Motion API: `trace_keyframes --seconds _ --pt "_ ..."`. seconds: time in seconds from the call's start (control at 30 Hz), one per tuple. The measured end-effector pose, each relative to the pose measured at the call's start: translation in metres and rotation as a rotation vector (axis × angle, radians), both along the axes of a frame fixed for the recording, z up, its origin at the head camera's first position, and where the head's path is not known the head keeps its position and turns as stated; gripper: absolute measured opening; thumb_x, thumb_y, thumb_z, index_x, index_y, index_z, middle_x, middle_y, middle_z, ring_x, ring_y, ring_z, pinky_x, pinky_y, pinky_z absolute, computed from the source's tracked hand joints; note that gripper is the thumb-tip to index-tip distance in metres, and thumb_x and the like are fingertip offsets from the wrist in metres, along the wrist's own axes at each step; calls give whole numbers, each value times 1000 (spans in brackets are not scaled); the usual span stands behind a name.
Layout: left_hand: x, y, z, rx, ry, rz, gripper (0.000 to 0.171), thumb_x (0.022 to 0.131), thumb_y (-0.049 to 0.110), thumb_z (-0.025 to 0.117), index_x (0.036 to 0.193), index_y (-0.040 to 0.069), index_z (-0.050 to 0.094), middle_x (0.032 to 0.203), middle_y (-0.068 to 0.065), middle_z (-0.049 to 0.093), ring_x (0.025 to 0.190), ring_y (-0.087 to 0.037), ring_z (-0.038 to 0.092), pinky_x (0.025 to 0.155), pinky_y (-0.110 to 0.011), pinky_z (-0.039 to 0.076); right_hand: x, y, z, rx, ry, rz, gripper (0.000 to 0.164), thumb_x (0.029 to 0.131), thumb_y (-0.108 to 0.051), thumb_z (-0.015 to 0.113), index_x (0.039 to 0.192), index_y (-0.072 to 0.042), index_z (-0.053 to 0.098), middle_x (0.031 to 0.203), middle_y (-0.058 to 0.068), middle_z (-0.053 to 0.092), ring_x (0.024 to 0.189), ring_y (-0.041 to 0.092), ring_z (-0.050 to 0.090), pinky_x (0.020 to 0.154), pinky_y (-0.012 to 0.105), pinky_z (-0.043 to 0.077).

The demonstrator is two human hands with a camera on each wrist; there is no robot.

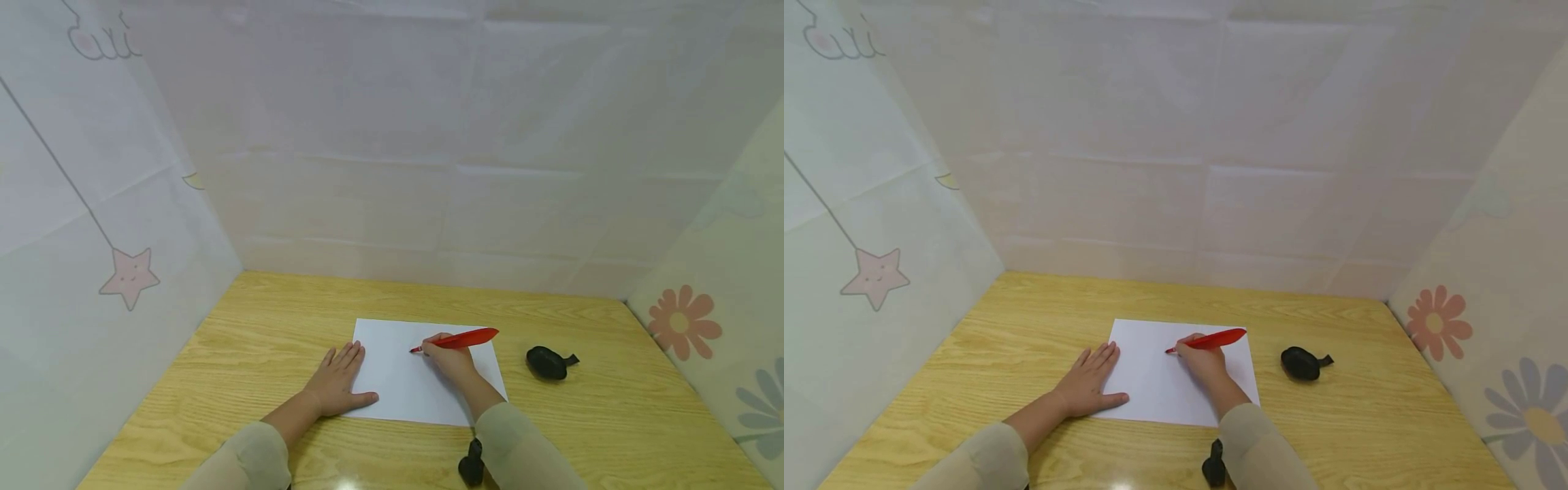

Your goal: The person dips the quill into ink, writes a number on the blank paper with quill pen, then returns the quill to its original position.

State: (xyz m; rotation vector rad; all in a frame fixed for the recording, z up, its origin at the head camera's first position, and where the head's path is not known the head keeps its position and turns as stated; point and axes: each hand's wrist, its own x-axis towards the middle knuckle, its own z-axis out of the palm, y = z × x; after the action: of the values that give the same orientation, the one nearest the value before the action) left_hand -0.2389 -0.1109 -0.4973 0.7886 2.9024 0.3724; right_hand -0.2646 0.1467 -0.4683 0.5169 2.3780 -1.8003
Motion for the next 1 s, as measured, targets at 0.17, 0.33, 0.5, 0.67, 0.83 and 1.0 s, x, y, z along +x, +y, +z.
trace_keyframes --seconds 0.17,0.33,0.5,0.67,0.83,1.0 --pt "-1 0 -4 13 8 -3 105 87 77 42 156 1 18 165 -15 14 154 -29 12 123 -54 6 0 2 -1 -4 -1 7 16 85 -20 73 95 -9 68 90 5 67 87 22 54 72 26 46" --pt "0 1 1 0 -3 -4 103 87 74 47 155 1 20 164 -15 15 153 -30 13 123 -54 8 0 4 -2 12 -12 31 18 85 -21 73 97 -9 68 91 5 68 89 22 55 74 28 47" --pt "1 1 6 -18 -5 -2 102 88 73 46 155 1 21 164 -15 17 153 -29 15 123 -54 10 0 5 -3 30 -2 55 16 85 -21 72 95 -9 68 90 4 68 87 21 54 73 28 46" --pt "1 1 5 -9 -6 -3 102 88 72 47 155 0 21 164 -15 17 153 -30 15 122 -54 10 1 6 -4 21 8 61 13 84 -20 72 91 -9 70 85 3 69 83 21 54 72 29 43" --pt "0 1 3 2 -12 -5 103 88 73 47 155 0 20 164 -16 16 153 -31 13 122 -55 8 1 9 -6 28 21 78 14 83 -20 73 91 -8 70 85 4 70 81 20 55 70 28 44" --pt "-1 1 1 -7 -5 -1 103 88 73 46 155 1 19 165 -15 14 153 -31 12 122 -55 8 1 9 -6 41 22 90 15 84 -20 73 91 -7 70 84 4 70 80 20 55 70 27 43"
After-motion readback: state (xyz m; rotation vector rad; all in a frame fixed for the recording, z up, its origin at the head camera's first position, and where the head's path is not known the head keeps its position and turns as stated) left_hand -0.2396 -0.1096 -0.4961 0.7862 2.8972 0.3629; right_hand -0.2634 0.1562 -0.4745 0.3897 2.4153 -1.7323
